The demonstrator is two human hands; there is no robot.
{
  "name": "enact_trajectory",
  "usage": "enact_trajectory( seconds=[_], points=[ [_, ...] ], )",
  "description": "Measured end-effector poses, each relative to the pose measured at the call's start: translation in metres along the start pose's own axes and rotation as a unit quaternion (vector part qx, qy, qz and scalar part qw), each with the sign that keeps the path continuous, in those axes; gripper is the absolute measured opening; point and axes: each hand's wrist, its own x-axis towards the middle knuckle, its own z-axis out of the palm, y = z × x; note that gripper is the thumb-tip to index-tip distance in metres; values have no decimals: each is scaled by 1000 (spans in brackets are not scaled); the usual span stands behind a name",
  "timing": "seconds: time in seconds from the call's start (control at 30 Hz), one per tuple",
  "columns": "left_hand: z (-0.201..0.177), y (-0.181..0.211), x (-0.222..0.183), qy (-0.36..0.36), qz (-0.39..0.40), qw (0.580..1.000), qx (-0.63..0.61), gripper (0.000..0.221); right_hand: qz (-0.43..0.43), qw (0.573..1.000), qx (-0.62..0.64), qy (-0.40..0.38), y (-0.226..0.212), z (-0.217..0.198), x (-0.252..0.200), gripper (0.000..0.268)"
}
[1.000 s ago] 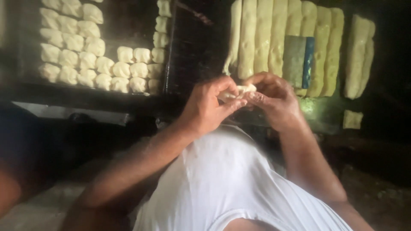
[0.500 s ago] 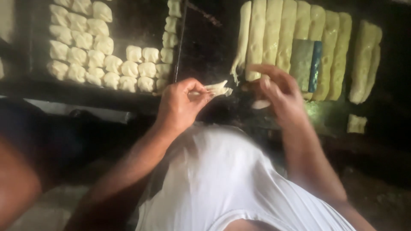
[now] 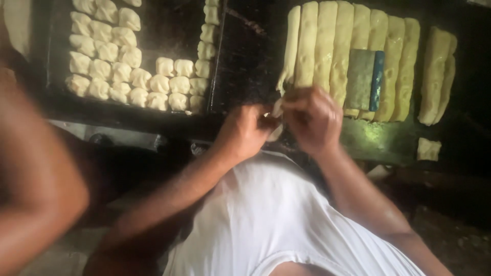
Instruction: The person is seen cutting and shaping small pieces of dough on a work surface in a bakery.
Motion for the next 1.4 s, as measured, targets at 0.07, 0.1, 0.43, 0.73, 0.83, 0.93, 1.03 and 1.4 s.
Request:
enact_trajectory(
  seconds=[0.07,0.1,0.43,0.73,0.83,0.93,1.03,1.4],
  points=[
    [4,-10,1,-18,13,999,-37,22,-272,946,-65,166,11,12,-16,24],
    [3,-9,1,-16,13,999,-36,22,-274,945,-64,165,14,13,-21,24],
    [-4,-8,10,-84,-200,902,-373,29,-351,929,-70,98,13,8,-23,38],
    [-13,-20,16,-49,-150,930,-333,28,-317,945,-25,82,10,14,-30,26],
    [-20,-20,20,-29,-164,933,-319,26,-188,959,212,-25,22,1,-35,14],
    [-26,-25,22,-5,-198,925,-323,26,-48,839,520,-154,9,-25,-29,16],
    [-27,-24,26,0,-208,914,-349,27,90,864,482,-117,28,-17,-29,31],
    [-19,-19,24,-32,-198,902,-382,26,-217,971,-85,53,13,14,-5,39]
  ],
)
